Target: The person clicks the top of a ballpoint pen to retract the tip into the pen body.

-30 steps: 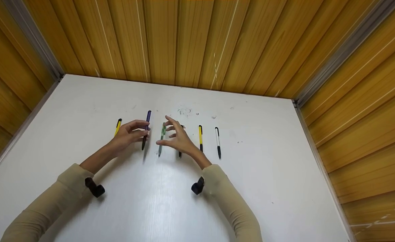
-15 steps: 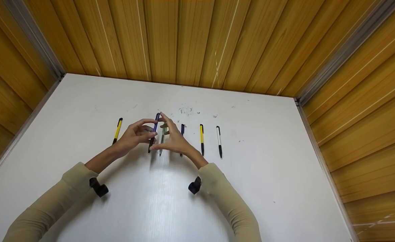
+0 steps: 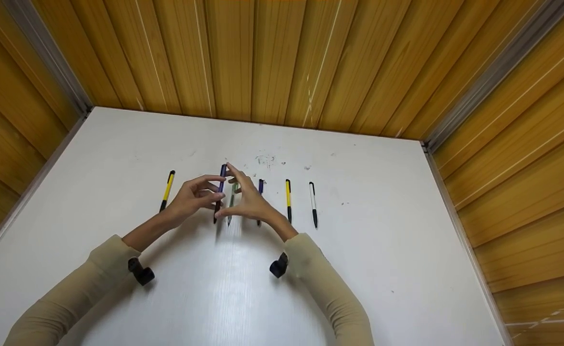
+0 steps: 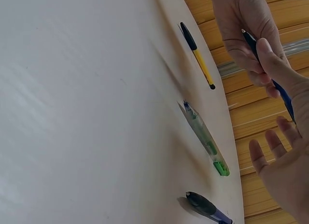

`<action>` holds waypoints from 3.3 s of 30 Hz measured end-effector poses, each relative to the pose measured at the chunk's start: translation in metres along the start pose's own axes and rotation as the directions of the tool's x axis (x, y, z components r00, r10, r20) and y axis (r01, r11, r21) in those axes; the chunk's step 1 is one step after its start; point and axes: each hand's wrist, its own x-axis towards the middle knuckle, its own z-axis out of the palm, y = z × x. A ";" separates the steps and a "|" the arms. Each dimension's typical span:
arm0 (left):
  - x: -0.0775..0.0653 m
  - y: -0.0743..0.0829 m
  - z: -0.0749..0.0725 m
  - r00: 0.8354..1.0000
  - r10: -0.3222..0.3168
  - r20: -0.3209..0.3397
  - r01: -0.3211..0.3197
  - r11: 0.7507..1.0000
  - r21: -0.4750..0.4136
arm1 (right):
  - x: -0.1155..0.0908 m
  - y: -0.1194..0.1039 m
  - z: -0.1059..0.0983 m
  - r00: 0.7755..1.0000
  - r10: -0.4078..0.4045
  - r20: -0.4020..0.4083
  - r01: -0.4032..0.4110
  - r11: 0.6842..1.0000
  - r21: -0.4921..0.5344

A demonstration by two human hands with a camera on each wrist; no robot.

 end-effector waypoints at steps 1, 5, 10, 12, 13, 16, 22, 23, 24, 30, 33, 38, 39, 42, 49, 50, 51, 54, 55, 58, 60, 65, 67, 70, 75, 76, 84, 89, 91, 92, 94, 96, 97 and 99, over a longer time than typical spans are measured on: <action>0.000 0.000 0.000 1.000 0.003 0.002 -0.003 1.000 0.002 | 0.000 0.000 0.000 1.000 -0.004 0.001 0.004 1.000 -0.006; -0.001 0.001 0.000 1.000 0.021 0.004 -0.021 0.999 0.038 | -0.002 -0.001 0.000 0.999 -0.043 -0.011 0.043 0.998 -0.053; -0.003 -0.001 0.000 0.999 0.037 -0.006 -0.037 0.996 0.077 | -0.004 -0.001 0.002 0.997 -0.083 -0.002 0.082 0.989 -0.125; -0.003 -0.002 0.001 0.999 0.049 -0.007 -0.049 0.995 0.089 | -0.004 -0.002 0.002 0.997 -0.082 0.010 0.083 0.987 -0.136; -0.003 -0.002 0.001 0.998 0.057 -0.009 -0.056 0.993 0.102 | -0.004 -0.002 0.003 0.997 -0.079 0.016 0.081 0.987 -0.141; -0.003 -0.003 0.002 0.997 0.074 -0.020 -0.070 0.986 0.151 | -0.004 -0.002 0.003 0.997 -0.065 0.029 0.069 0.986 -0.153; -0.003 -0.003 0.003 0.997 0.082 -0.009 -0.079 0.979 0.189 | -0.006 0.000 0.004 0.998 -0.069 0.012 0.070 0.986 -0.151; -0.004 -0.003 0.002 0.997 0.079 -0.001 -0.077 0.979 0.187 | -0.006 0.000 0.004 0.997 -0.074 0.007 0.074 0.985 -0.155; -0.004 -0.002 0.001 0.997 0.072 0.008 -0.073 0.981 0.179 | -0.006 0.000 0.005 0.997 -0.082 0.001 0.081 0.984 -0.159; -0.007 -0.002 -0.001 0.996 0.046 0.075 -0.055 0.990 0.126 | -0.005 0.002 0.007 0.993 -0.111 -0.042 0.104 0.983 -0.150; -0.007 -0.005 -0.002 0.994 0.053 0.097 -0.065 0.990 0.128 | -0.005 0.003 0.010 0.994 -0.100 -0.049 0.093 0.987 -0.130; -0.006 -0.010 -0.002 0.994 0.056 0.096 -0.071 0.985 0.155 | -0.008 0.004 0.012 0.996 -0.073 -0.047 0.068 0.992 -0.107; -0.006 -0.011 -0.001 0.994 0.058 0.092 -0.072 0.985 0.155 | -0.008 0.004 0.012 0.996 -0.072 -0.049 0.067 0.992 -0.105; -0.006 -0.012 0.000 0.995 0.060 0.074 -0.070 0.987 0.143 | -0.008 0.005 0.013 0.996 -0.076 -0.051 0.070 0.992 -0.107; -0.007 -0.014 0.004 0.995 0.056 0.087 -0.065 0.993 0.101 | -0.011 0.006 0.012 0.996 -0.082 -0.036 0.077 0.990 -0.122; -0.007 -0.015 0.004 0.994 0.052 0.095 -0.061 0.994 0.093 | -0.012 0.006 0.011 0.996 -0.081 -0.034 0.076 0.990 -0.121; -0.008 -0.015 0.005 0.994 0.046 0.101 -0.055 0.994 0.091 | -0.013 0.006 0.011 0.996 -0.080 -0.030 0.075 0.990 -0.120; -0.008 -0.015 0.005 0.994 0.020 0.103 -0.028 0.997 0.072 | -0.013 0.006 0.009 0.997 -0.071 -0.009 0.069 0.990 -0.120; -0.008 -0.015 0.005 0.995 0.010 0.103 -0.017 0.998 0.064 | -0.013 0.006 0.008 0.998 -0.067 -0.003 0.066 0.991 -0.116; -0.009 -0.014 0.006 0.995 -0.012 0.099 0.009 1.000 0.029 | -0.012 0.005 0.006 0.998 -0.054 0.018 0.056 0.993 -0.099; -0.009 -0.013 0.007 0.995 -0.023 0.099 0.022 1.000 0.006 | -0.012 0.004 0.005 0.998 -0.050 0.031 0.053 0.996 -0.073; -0.008 -0.010 0.008 0.993 -0.059 0.098 0.062 0.998 -0.028 | -0.012 0.000 0.003 0.998 -0.045 0.055 0.045 0.999 -0.004; -0.007 -0.009 0.008 0.993 -0.075 0.096 0.078 0.996 -0.032 | -0.013 -0.001 0.002 0.998 -0.036 0.054 0.036 0.999 0.002; -0.007 -0.006 0.007 0.992 -0.087 0.091 0.091 0.995 -0.041 | -0.011 -0.001 0.003 0.999 -0.025 0.038 0.025 1.000 -0.010; -0.007 0.001 0.002 0.992 -0.092 0.085 0.097 0.994 -0.057 | -0.006 -0.002 0.004 0.999 -0.037 0.011 0.037 0.999 -0.013; -0.007 0.002 0.001 0.992 -0.092 0.086 0.097 0.994 -0.058 | -0.005 -0.002 0.004 0.999 -0.042 0.008 0.042 0.999 -0.007; -0.008 0.004 -0.001 0.993 -0.083 0.083 0.088 0.994 -0.063 | -0.001 -0.003 0.010 0.998 -0.064 -0.019 0.065 0.997 0.032; -0.005 0.005 0.002 0.994 -0.075 0.076 0.081 0.994 -0.073 | -0.004 -0.013 0.006 0.999 -0.048 -0.023 0.049 0.999 0.017; -0.003 0.005 0.005 0.995 -0.070 0.074 0.076 0.994 -0.082 | -0.007 -0.023 0.002 0.999 -0.044 -0.019 0.044 0.999 0.021; -0.002 0.005 0.007 0.995 -0.069 0.071 0.075 0.994 -0.082 | -0.009 -0.029 -0.001 0.999 -0.042 -0.014 0.042 0.999 0.022; 0.000 0.006 0.011 0.995 -0.072 0.062 0.077 0.994 -0.076 | -0.012 -0.037 -0.007 0.999 -0.045 -0.004 0.045 0.999 0.021; 0.001 0.006 0.016 0.995 -0.084 0.063 0.087 0.994 -0.059 | -0.016 -0.040 -0.011 0.999 -0.036 0.009 0.036 0.999 0.013; 0.001 0.006 0.018 0.994 -0.093 0.064 0.096 0.994 -0.049 | -0.018 -0.040 -0.012 0.999 -0.029 0.018 0.029 1.000 0.006; 0.002 0.005 0.020 0.991 -0.112 0.067 0.115 0.993 -0.032 | -0.021 -0.033 -0.014 1.000 -0.014 0.027 0.014 1.000 0.002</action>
